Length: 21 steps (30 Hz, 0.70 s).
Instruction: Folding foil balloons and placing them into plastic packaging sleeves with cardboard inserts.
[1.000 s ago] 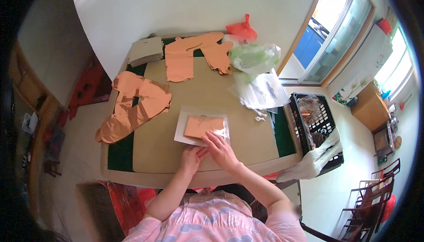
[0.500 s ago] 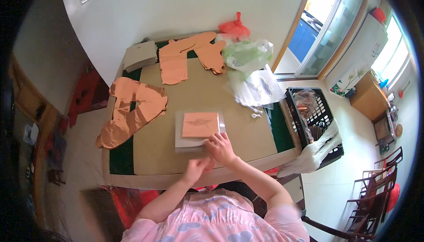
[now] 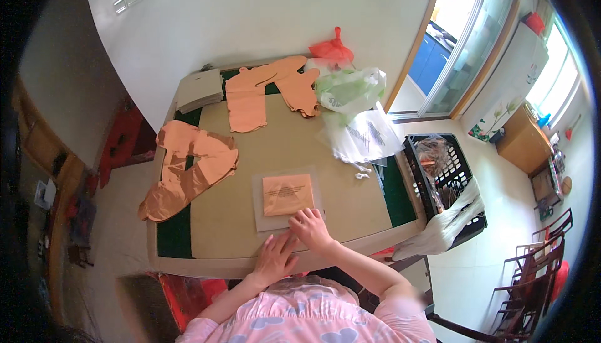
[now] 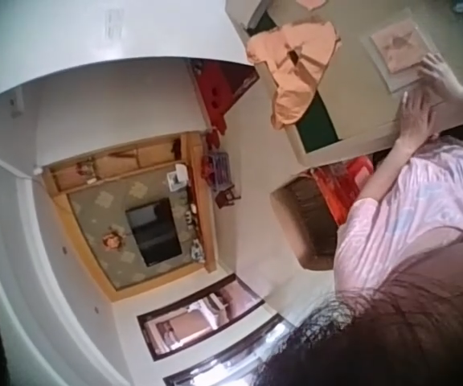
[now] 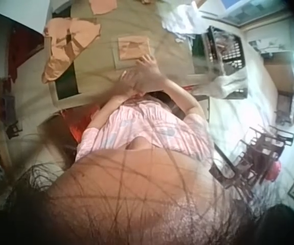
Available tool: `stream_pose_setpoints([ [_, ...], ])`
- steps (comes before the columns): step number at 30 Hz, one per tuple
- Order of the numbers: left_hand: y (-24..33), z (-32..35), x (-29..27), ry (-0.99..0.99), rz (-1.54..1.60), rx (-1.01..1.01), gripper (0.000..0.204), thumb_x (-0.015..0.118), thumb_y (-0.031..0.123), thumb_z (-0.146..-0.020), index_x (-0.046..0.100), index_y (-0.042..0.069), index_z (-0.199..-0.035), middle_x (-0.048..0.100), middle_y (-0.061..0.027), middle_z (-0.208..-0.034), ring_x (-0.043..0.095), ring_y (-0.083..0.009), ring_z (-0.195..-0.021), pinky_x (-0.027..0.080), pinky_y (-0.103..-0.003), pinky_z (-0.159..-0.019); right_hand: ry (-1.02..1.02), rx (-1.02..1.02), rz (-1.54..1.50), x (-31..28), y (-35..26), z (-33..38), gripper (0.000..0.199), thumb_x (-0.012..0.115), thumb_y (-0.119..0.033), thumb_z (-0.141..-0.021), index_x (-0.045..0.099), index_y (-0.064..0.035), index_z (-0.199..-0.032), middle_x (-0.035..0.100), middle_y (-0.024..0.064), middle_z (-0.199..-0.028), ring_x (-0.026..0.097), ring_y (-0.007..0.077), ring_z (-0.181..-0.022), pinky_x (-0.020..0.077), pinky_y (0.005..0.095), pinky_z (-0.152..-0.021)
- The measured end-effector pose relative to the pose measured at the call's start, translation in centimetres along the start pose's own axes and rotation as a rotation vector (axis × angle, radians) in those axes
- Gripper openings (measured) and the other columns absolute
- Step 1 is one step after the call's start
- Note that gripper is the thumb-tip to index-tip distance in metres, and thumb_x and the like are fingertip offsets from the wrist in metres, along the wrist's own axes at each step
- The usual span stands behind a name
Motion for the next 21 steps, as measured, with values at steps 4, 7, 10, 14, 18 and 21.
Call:
stream_pose_setpoints([
  [4,-0.3,0.0,0.6,-0.007,-0.023,0.037,0.05,0.063,0.033,-0.086,0.052,0.012,-0.13,0.047,-0.0155,-0.139,0.045,-0.0327,-0.126,0.034,-0.054,-0.106,-0.068,0.067,0.034,0.2,-0.3,-1.1,0.016,0.067,-0.02,-0.079,0.059,-0.0137,-0.091,0.056,0.0033,-0.092,0.054,0.0233,-0.094,0.0401,0.0386,-0.084],
  [7,-0.2,-0.2,0.7,-0.028,-0.047,0.036,0.048,0.061,0.035,-0.087,0.056,0.01,-0.128,0.047,-0.0142,-0.139,0.043,-0.0294,-0.129,0.033,-0.05,-0.108,-0.034,0.122,0.061,0.7,-0.5,-1.4,0.016,0.068,-0.02,-0.079,0.059,-0.0134,-0.091,0.057,0.004,-0.093,0.054,0.0243,-0.094,0.0405,0.0396,-0.083],
  [10,-0.2,-0.2,1.2,-0.039,-0.048,0.011,0.049,0.061,0.036,-0.086,0.056,0.012,-0.129,0.047,-0.0136,-0.139,0.043,-0.0289,-0.129,0.032,-0.05,-0.108,0.06,0.151,0.024,-0.2,0.7,-1.2,0.014,0.068,-0.019,-0.079,0.06,-0.012,-0.088,0.058,0.0052,-0.092,0.056,0.0258,-0.09,0.0423,0.0397,-0.078],
  [14,0.1,-0.4,0.3,-0.001,-0.09,0.048,0.048,0.064,0.034,-0.085,0.058,0.013,-0.127,0.05,-0.0117,-0.137,0.045,-0.0271,-0.127,0.033,-0.048,-0.107,0.557,0.739,-0.683,0.5,16.0,2.8,0.005,0.06,-0.002,-0.081,0.061,-0.0045,-0.076,0.059,0.0136,-0.074,0.059,0.0286,-0.073,0.0463,0.0413,-0.059],
  [18,-0.1,-0.2,-0.3,0.055,-0.067,0.042,0.045,0.067,0.031,-0.083,0.062,0.011,-0.122,0.054,-0.0106,-0.132,0.049,-0.0253,-0.122,0.037,-0.043,-0.102,0.392,0.941,0.144,-5.0,24.1,6.9,0.015,0.066,-0.018,-0.086,0.062,-0.0037,-0.088,0.062,0.0147,-0.084,0.062,0.0317,-0.081,0.0498,0.0439,-0.073],
  [21,-0.1,-0.2,-0.6,0.056,-0.03,0.022,0.043,0.067,0.029,-0.083,0.061,0.01,-0.122,0.054,-0.0107,-0.132,0.05,-0.0255,-0.121,0.038,-0.042,-0.102,0.133,1.144,0.048,-5.2,25.1,8.4,0.027,0.075,-0.025,-0.077,0.068,-0.0013,-0.085,0.07,0.015,-0.082,0.068,0.0275,-0.078,0.0532,0.037,-0.073],
])
Point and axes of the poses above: each hand's wrist, its own z-axis away from the middle knuckle, its own x-axis out of the palm, y = z × x, the point moved 2 cm from there along -z, towards the middle knuckle
